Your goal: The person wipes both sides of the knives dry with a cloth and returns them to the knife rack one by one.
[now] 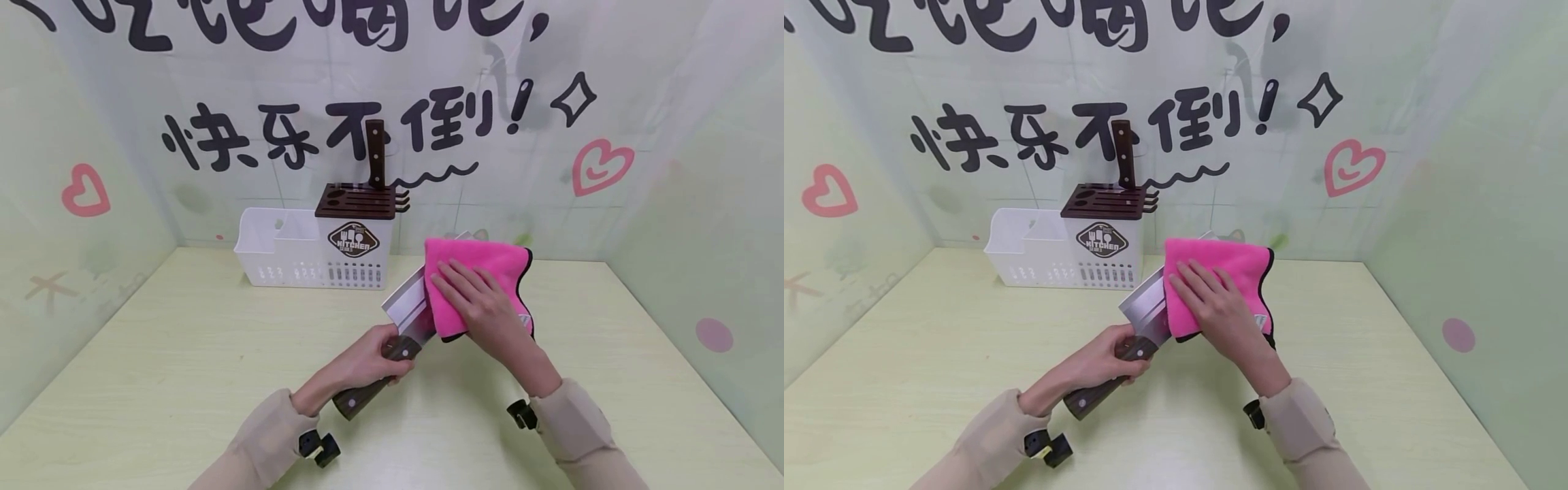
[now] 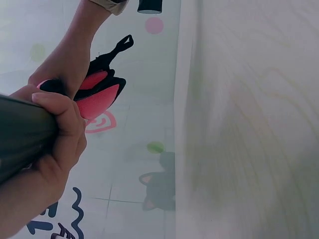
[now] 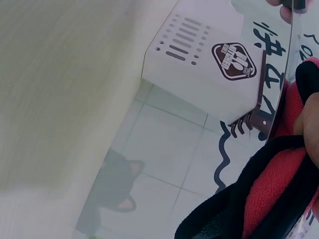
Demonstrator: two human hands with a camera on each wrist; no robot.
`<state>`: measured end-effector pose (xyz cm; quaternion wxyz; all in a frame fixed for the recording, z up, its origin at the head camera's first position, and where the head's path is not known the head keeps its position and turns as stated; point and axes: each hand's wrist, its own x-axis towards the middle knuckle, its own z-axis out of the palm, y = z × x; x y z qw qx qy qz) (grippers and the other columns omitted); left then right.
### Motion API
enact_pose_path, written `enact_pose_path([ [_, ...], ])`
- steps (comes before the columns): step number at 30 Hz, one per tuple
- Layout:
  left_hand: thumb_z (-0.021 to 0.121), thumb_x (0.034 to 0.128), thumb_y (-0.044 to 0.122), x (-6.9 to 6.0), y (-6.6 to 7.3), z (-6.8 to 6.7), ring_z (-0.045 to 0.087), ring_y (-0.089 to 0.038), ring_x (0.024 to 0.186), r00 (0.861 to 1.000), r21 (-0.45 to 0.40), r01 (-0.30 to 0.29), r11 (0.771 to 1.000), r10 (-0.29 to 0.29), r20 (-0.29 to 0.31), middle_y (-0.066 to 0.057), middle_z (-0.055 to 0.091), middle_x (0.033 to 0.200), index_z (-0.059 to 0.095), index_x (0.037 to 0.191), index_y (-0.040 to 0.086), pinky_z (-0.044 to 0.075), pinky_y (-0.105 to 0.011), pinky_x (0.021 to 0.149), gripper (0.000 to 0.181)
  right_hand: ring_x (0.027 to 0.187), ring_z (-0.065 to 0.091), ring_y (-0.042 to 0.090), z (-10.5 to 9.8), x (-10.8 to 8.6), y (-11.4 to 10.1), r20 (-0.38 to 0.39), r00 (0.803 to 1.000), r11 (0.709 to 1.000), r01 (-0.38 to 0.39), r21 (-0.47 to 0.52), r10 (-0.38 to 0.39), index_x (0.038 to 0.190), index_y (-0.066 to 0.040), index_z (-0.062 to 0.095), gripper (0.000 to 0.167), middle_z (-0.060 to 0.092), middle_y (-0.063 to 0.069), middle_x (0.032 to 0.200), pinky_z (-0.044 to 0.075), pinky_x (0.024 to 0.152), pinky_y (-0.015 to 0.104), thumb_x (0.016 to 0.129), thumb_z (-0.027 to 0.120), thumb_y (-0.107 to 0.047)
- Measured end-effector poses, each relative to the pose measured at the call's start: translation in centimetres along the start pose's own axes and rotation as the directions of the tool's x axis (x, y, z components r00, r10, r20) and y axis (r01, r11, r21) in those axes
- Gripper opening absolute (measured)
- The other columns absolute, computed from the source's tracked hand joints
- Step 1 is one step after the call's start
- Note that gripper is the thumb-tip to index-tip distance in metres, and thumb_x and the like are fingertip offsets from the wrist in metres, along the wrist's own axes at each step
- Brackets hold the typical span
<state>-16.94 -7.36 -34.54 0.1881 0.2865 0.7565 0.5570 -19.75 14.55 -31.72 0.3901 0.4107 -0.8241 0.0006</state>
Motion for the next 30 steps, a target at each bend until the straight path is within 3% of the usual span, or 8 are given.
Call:
enact_pose_path([
  [6, 0.055, 0.0806, 0.001, -0.1, 0.0, 0.0, 0.047, -0.010, 0.051, 1.000, 0.007, -0.005, 1.000, 0.005, 0.002, -0.003, 0.050, 0.064, 0.048, 0.092, -0.007, 0.041, -0.020, 0.047, 0.016, 0.117, 0.045, 0.031, 0.2, -0.2, 0.7, -0.025, 0.999, 0.999, -0.036, 0.012, 0.036, 0.120, -0.002, 0.054, 0.059, 0.052, 0.016, 0.122, 0.041, 0.091, 0.044, 0.065, 0.073, 0.005],
  [13, 0.053, 0.0796, -0.003, -0.1, -0.3, 0.0, 0.046, -0.010, 0.051, 0.999, -0.029, -0.035, 0.999, 0.036, 0.023, -0.004, 0.051, 0.067, 0.047, 0.103, -0.010, 0.040, -0.020, 0.046, 0.025, 0.117, 0.045, 0.032, 0.4, -0.4, 1.5, -0.040, 0.997, 0.998, -0.065, 0.005, 0.065, 0.120, -0.001, 0.054, 0.060, 0.052, 0.018, 0.122, 0.040, 0.093, 0.044, 0.064, 0.074, 0.006],
  [30, 0.056, 0.0790, -0.002, -0.1, -0.5, 0.0, 0.047, -0.009, 0.051, 0.999, -0.043, -0.033, 0.999, 0.034, 0.034, -0.004, 0.051, 0.067, 0.047, 0.099, -0.011, 0.041, -0.020, 0.047, 0.023, 0.115, 0.045, 0.035, 0.7, -1.1, 2.8, -0.050, 0.989, 0.991, -0.136, 0.021, 0.136, 0.120, 0.002, 0.053, 0.061, 0.051, 0.020, 0.122, 0.039, 0.093, 0.046, 0.063, 0.074, 0.006],
])
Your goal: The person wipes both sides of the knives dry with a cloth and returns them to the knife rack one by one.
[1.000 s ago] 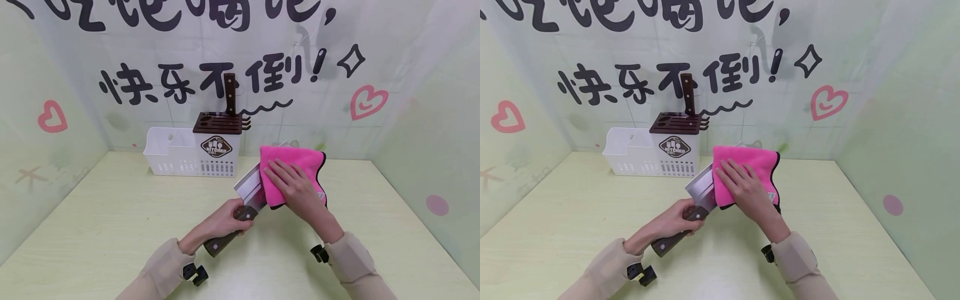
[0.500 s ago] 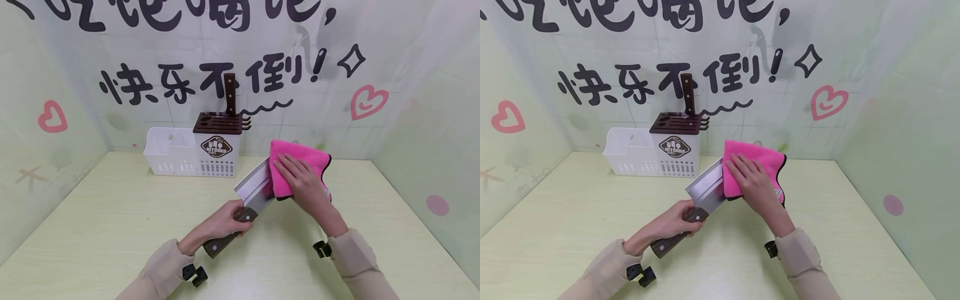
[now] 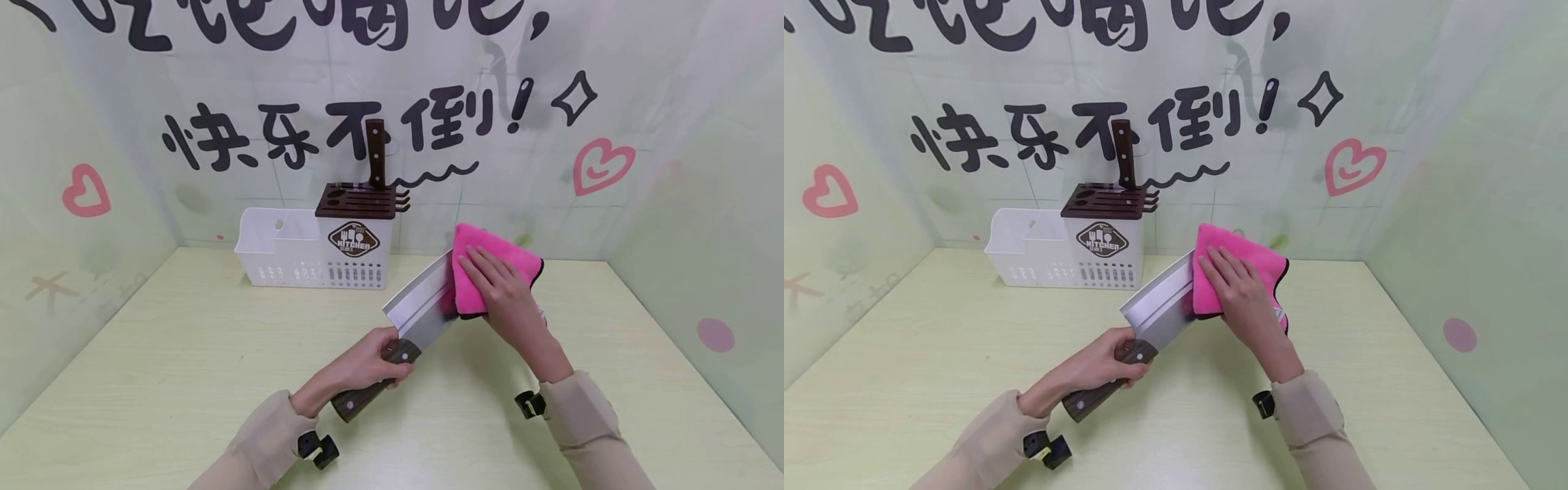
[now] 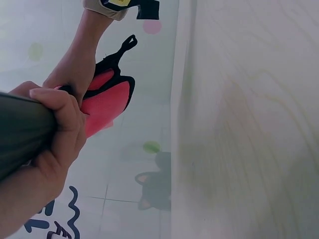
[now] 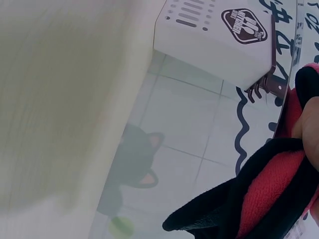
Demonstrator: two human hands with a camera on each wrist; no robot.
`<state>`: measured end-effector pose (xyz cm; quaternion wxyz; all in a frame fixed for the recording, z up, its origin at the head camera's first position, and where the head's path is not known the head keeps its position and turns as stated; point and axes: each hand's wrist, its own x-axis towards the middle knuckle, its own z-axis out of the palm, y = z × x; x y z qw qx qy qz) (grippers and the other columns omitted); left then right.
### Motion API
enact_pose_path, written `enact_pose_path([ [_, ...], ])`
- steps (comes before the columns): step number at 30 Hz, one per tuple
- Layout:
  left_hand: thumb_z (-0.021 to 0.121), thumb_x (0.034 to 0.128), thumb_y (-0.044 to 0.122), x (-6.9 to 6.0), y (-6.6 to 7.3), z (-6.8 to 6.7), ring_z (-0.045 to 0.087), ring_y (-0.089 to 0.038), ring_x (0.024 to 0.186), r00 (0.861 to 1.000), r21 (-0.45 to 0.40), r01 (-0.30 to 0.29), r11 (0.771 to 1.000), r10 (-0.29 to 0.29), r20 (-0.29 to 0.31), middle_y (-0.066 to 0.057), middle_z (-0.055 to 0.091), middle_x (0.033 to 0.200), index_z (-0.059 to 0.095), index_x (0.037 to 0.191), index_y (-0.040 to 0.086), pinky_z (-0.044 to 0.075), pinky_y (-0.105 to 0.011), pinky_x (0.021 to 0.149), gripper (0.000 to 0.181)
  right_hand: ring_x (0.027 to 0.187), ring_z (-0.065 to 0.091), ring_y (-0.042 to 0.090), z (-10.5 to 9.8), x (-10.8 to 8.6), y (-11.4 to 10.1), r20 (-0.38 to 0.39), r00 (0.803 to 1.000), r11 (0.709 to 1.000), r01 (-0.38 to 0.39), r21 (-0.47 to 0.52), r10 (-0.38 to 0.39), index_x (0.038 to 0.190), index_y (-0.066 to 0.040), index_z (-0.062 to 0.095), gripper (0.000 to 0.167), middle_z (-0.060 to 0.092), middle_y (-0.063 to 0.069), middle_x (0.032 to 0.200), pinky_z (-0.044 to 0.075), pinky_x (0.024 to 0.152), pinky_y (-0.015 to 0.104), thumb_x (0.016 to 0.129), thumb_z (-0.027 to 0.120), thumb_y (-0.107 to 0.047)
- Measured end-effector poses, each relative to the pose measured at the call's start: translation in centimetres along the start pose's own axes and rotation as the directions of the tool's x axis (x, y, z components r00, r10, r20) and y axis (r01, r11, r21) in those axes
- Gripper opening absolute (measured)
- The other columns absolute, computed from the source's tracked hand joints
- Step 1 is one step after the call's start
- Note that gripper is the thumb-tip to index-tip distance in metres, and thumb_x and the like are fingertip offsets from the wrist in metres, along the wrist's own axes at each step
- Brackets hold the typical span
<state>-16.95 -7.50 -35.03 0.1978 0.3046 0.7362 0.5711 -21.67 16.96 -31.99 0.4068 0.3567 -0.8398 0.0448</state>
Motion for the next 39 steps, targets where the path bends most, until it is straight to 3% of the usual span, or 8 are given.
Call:
enact_pose_path([
  [13, 0.056, 0.0796, -0.002, -0.1, -0.1, 0.0, 0.047, -0.010, 0.052, 1.000, -0.030, -0.001, 1.000, 0.001, 0.004, -0.004, 0.052, 0.068, 0.047, 0.098, -0.012, 0.041, -0.020, 0.047, 0.023, 0.116, 0.044, 0.035, -0.1, -0.7, 0.1, 0.005, 1.000, 1.000, -0.027, -0.009, 0.027, 0.120, 0.002, 0.052, 0.068, 0.051, 0.020, 0.123, 0.038, 0.094, 0.047, 0.058, 0.081, -0.001],
  [26, 0.056, 0.0808, 0.000, -0.4, -0.1, -0.4, 0.048, -0.009, 0.052, 1.000, -0.043, 0.009, 0.999, -0.009, 0.002, -0.004, 0.051, 0.067, 0.047, 0.100, -0.012, 0.042, -0.020, 0.048, 0.024, 0.112, 0.047, 0.036, 0.0, -1.5, 0.4, -0.011, 0.998, 0.998, -0.064, -0.004, 0.064, 0.118, 0.002, 0.055, 0.063, 0.052, 0.021, 0.120, 0.040, 0.090, 0.049, 0.060, 0.078, 0.003],
  [34, 0.056, 0.0813, 0.000, -0.9, -0.3, -1.0, 0.048, -0.011, 0.053, 0.998, -0.056, 0.052, 0.997, -0.053, -0.021, -0.005, 0.052, 0.069, 0.047, 0.099, -0.011, 0.042, -0.020, 0.049, 0.023, 0.103, 0.052, 0.036, 0.0, -2.1, 0.6, -0.017, 0.996, 0.996, -0.084, -0.015, 0.084, 0.116, 0.001, 0.056, 0.065, 0.056, 0.021, 0.113, 0.045, 0.082, 0.049, 0.056, 0.079, 0.006],
  [39, 0.056, 0.0813, 0.001, -1.0, -0.3, -1.2, 0.049, -0.011, 0.052, 0.997, -0.048, 0.061, 0.997, -0.063, -0.042, -0.004, 0.052, 0.067, 0.047, 0.097, -0.011, 0.043, -0.021, 0.049, 0.021, 0.101, 0.053, 0.037, 0.1, -2.5, 0.7, -0.016, 0.993, 0.993, -0.113, -0.012, 0.113, 0.114, 0.003, 0.057, 0.061, 0.056, 0.021, 0.111, 0.044, 0.084, 0.049, 0.057, 0.078, 0.008],
])
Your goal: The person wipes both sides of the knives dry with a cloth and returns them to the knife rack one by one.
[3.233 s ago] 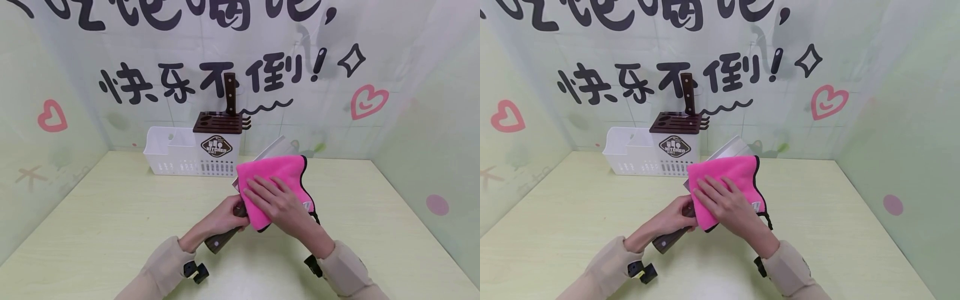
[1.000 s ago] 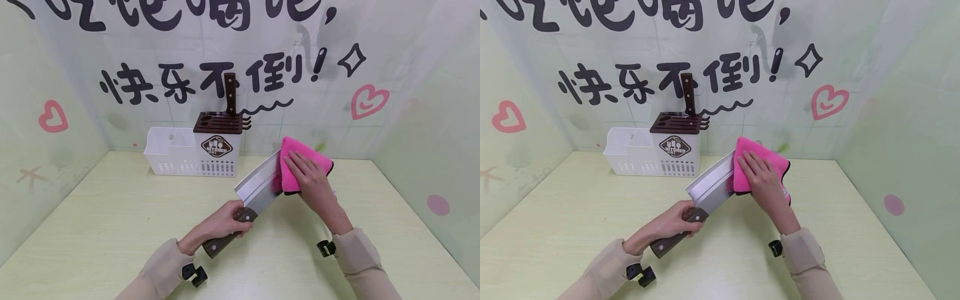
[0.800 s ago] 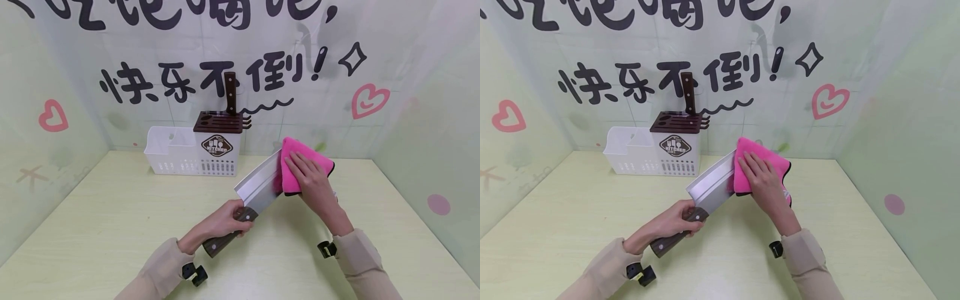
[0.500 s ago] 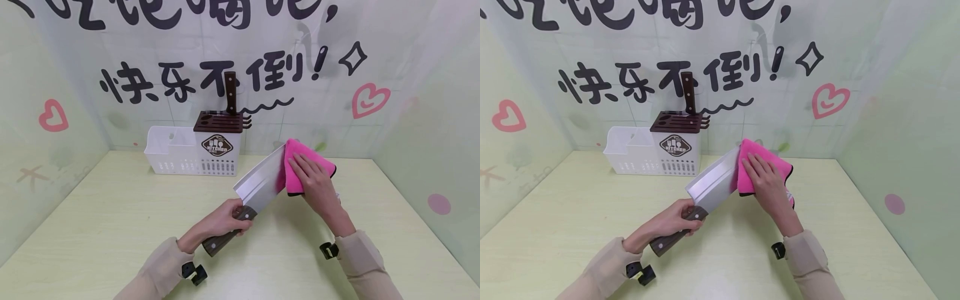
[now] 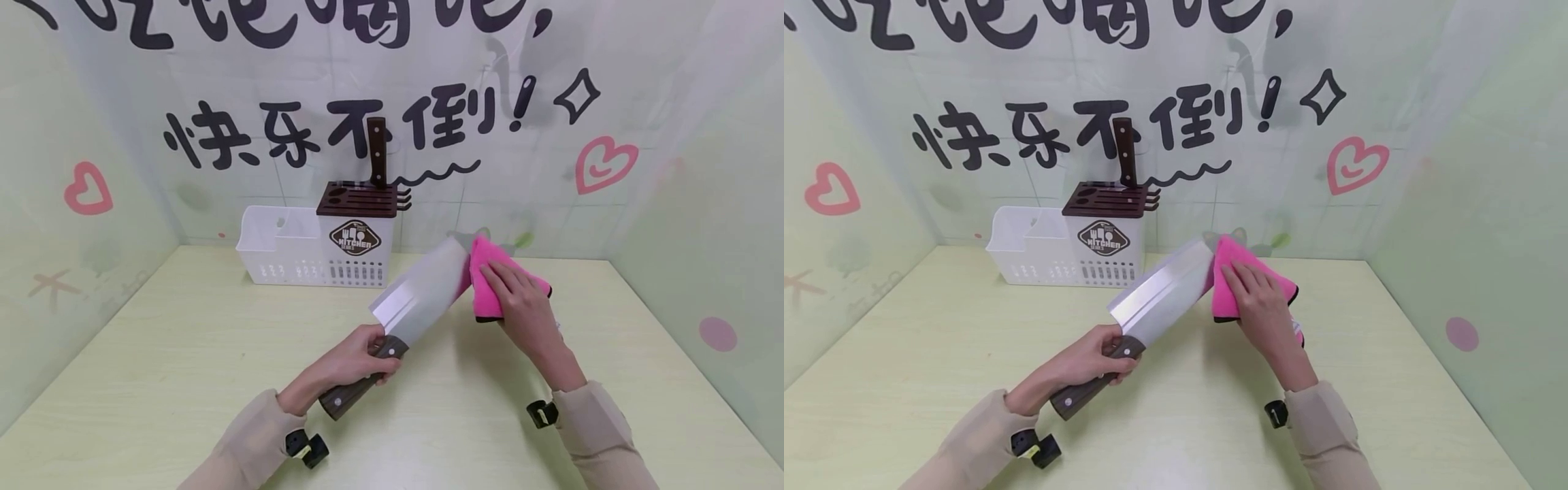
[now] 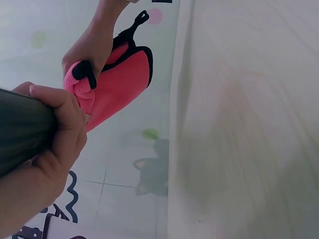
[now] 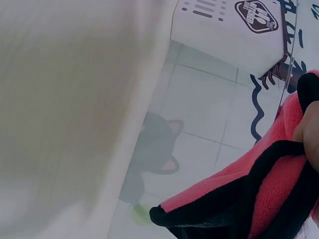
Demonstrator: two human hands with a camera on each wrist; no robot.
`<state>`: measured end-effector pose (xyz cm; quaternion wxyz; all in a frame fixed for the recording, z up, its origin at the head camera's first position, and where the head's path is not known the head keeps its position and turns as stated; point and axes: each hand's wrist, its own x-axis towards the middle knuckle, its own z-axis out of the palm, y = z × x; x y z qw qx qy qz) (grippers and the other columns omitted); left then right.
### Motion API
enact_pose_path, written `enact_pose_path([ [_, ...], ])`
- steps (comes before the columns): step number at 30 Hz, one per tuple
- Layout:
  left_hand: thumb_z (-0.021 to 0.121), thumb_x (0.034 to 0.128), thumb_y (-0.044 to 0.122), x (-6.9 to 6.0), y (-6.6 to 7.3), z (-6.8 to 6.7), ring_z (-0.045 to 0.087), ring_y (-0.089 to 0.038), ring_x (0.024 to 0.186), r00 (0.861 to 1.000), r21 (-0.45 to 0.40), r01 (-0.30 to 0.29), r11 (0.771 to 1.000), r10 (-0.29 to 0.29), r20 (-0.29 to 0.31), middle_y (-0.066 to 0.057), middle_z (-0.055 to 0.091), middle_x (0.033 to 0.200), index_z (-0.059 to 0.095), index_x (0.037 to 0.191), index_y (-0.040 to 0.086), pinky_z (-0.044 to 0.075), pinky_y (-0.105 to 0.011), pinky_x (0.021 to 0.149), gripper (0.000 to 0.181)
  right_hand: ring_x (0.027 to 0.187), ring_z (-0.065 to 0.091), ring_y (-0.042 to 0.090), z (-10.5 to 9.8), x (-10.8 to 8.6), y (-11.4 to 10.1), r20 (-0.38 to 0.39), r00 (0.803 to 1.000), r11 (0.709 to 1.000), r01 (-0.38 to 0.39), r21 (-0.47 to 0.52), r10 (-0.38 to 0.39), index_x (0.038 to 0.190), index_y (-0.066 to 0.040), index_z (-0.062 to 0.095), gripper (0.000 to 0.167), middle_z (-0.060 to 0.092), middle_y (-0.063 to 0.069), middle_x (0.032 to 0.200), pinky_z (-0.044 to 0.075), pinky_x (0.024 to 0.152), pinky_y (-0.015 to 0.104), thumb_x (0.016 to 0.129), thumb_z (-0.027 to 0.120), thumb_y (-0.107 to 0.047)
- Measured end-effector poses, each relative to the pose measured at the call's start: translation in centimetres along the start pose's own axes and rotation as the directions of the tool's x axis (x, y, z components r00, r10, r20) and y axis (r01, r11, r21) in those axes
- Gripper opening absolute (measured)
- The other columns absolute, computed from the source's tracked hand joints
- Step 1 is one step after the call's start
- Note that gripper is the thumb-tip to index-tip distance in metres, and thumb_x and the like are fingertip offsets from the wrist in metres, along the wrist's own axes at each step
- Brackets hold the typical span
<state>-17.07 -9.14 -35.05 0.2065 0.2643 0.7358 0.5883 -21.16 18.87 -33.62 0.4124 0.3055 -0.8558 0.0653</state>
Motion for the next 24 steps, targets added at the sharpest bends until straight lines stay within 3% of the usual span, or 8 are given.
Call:
enact_pose_path([
  [8, 0.057, 0.0812, 0.001, 0.0, 0.1, -0.1, 0.050, -0.011, 0.051, 0.999, -0.003, 0.010, 1.000, -0.010, -0.036, -0.004, 0.052, 0.063, 0.046, 0.089, -0.010, 0.043, -0.021, 0.048, 0.017, 0.094, 0.055, 0.038, 0.1, -0.5, 0.0, 0.043, 0.998, 0.999, -0.042, -0.005, 0.042, 0.113, 0.002, 0.057, 0.061, 0.056, 0.020, 0.110, 0.049, 0.072, 0.049, 0.056, 0.078, 0.006],
  [15, 0.057, 0.0813, 0.003, -0.1, 0.5, -0.3, 0.050, -0.010, 0.050, 0.996, 0.017, 0.024, 1.000, -0.022, -0.082, -0.003, 0.054, 0.061, 0.045, 0.084, -0.006, 0.043, -0.021, 0.048, 0.016, 0.093, 0.055, 0.036, 0.6, -1.1, 0.0, 0.120, 0.992, 0.999, -0.026, -0.022, 0.028, 0.111, 0.003, 0.057, 0.057, 0.056, 0.020, 0.108, 0.049, 0.070, 0.048, 0.058, 0.077, 0.006],
  [24, 0.057, 0.0820, 0.004, 0.1, 0.7, -0.4, 0.050, -0.011, 0.050, 0.995, 0.019, 0.032, 0.999, -0.030, -0.099, -0.003, 0.054, 0.060, 0.045, 0.082, -0.005, 0.043, -0.022, 0.049, 0.014, 0.099, 0.054, 0.033, 1.8, -2.0, -0.4, 0.320, 0.945, 0.994, -0.031, -0.103, 0.062, 0.117, -0.001, 0.055, 0.048, 0.056, 0.018, 0.111, 0.047, 0.078, 0.046, 0.072, 0.071, -0.002],
])
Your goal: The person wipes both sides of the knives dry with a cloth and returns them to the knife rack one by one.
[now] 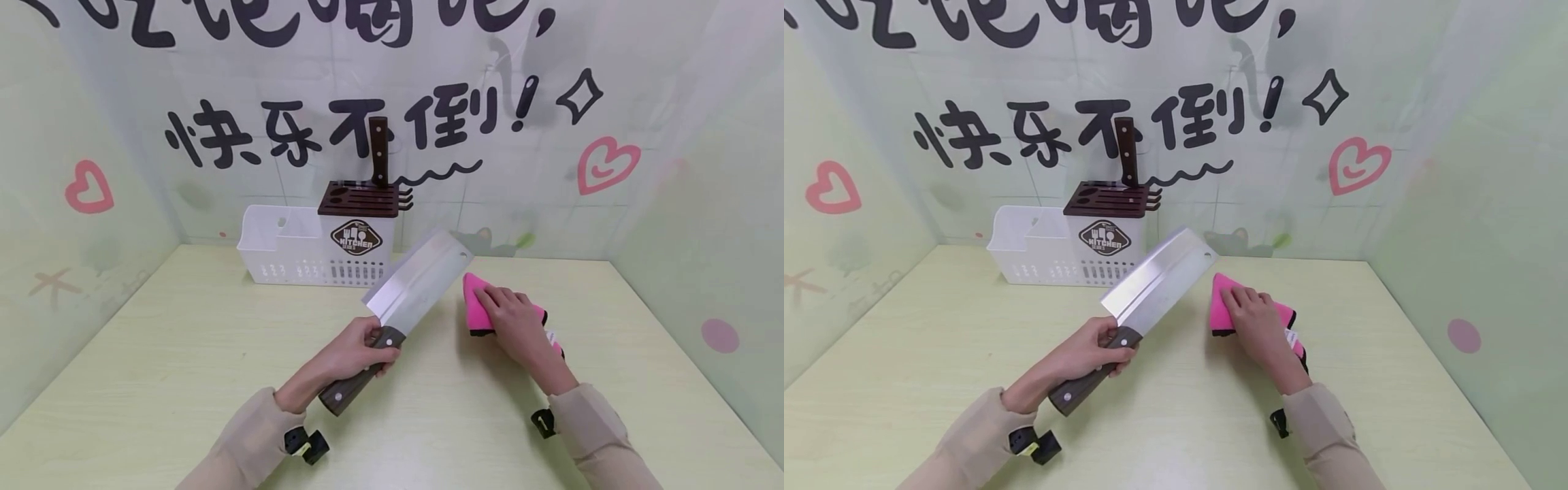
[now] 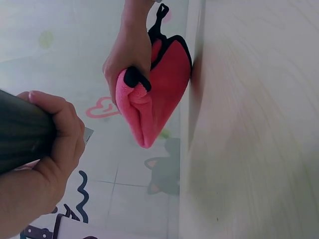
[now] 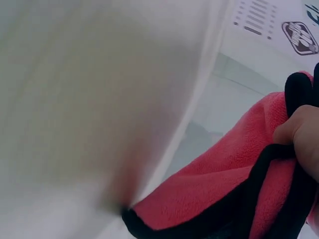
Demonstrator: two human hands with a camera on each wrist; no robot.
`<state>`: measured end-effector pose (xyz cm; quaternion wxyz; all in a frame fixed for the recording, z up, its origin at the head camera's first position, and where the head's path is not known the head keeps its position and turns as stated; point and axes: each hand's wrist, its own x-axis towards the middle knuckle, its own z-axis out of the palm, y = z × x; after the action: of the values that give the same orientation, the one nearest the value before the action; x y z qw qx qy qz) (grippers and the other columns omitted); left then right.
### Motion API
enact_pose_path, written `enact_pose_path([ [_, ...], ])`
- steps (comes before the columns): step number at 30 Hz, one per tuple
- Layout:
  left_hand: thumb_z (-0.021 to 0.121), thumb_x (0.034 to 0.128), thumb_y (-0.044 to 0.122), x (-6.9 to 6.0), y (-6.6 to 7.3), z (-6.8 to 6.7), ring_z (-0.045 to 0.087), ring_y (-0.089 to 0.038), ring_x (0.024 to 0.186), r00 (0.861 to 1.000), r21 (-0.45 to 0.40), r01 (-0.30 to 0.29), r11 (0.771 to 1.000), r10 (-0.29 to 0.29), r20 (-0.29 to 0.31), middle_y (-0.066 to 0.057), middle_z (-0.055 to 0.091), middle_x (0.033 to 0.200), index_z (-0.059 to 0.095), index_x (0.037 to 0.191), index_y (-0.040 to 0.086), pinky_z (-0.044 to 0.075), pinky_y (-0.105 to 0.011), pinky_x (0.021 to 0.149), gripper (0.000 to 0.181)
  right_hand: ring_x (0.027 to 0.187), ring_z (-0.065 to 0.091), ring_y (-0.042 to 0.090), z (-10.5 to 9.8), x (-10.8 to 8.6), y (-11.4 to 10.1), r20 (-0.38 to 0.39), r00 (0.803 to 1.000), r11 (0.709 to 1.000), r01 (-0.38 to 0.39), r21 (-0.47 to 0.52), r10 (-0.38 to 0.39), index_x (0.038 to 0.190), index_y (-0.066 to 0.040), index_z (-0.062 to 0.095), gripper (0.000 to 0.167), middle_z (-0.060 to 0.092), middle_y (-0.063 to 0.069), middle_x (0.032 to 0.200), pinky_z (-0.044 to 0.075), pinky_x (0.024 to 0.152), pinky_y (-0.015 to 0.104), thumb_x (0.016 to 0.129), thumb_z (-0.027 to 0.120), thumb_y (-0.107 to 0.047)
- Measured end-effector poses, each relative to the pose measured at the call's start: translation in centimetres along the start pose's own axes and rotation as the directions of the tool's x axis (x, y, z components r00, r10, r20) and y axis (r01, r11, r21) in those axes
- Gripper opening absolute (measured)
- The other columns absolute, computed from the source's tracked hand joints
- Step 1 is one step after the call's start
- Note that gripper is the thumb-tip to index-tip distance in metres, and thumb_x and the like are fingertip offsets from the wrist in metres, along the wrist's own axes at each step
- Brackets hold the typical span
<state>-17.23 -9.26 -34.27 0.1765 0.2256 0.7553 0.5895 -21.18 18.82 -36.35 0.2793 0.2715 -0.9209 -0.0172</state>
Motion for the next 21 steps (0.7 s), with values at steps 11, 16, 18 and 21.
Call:
enact_pose_path([
  [11, 0.055, 0.0830, 0.003, 0.0, 0.3, 0.1, 0.050, -0.011, 0.050, 1.000, -0.008, -0.004, 1.000, 0.004, 0.006, -0.003, 0.054, 0.061, 0.046, 0.084, -0.006, 0.043, -0.022, 0.049, 0.013, 0.090, 0.056, 0.032, 1.1, 0.1, -0.9, 0.186, 0.982, 0.999, -0.035, -0.026, 0.039, 0.111, -0.003, 0.051, 0.055, 0.058, 0.017, 0.102, 0.049, 0.070, 0.044, 0.064, 0.078, -0.013],
  [16, 0.055, 0.0832, 0.003, 0.1, 0.3, 0.1, 0.050, -0.012, 0.050, 1.000, -0.002, -0.011, 1.000, 0.011, 0.013, -0.004, 0.054, 0.061, 0.047, 0.086, -0.007, 0.043, -0.022, 0.049, 0.014, 0.076, 0.056, 0.028, 1.3, 0.1, -1.3, 0.275, 0.959, 0.998, -0.069, 0.004, 0.065, 0.109, -0.002, 0.052, 0.051, 0.057, 0.014, 0.090, 0.049, 0.057, 0.038, 0.065, 0.076, -0.012],
  [18, 0.055, 0.0834, 0.003, 0.1, 0.3, 0.1, 0.050, -0.012, 0.051, 1.000, -0.002, -0.013, 1.000, 0.013, 0.016, -0.004, 0.054, 0.061, 0.047, 0.087, -0.008, 0.043, -0.022, 0.049, 0.014, 0.071, 0.054, 0.025, 1.3, 0.1, -1.4, 0.305, 0.950, 0.997, -0.080, 0.023, 0.069, 0.109, -0.001, 0.053, 0.052, 0.056, 0.012, 0.084, 0.048, 0.054, 0.035, 0.066, 0.077, -0.014],
  [21, 0.055, 0.0834, 0.003, 0.1, 0.4, 0.1, 0.051, -0.012, 0.051, 1.000, -0.002, -0.015, 1.000, 0.015, 0.016, -0.004, 0.054, 0.061, 0.047, 0.087, -0.008, 0.043, -0.022, 0.049, 0.014, 0.066, 0.051, 0.020, 1.2, 0.1, -1.5, 0.339, 0.938, 0.995, -0.090, 0.048, 0.069, 0.108, -0.001, 0.055, 0.051, 0.054, 0.009, 0.079, 0.047, 0.054, 0.033, 0.067, 0.078, -0.019],
])
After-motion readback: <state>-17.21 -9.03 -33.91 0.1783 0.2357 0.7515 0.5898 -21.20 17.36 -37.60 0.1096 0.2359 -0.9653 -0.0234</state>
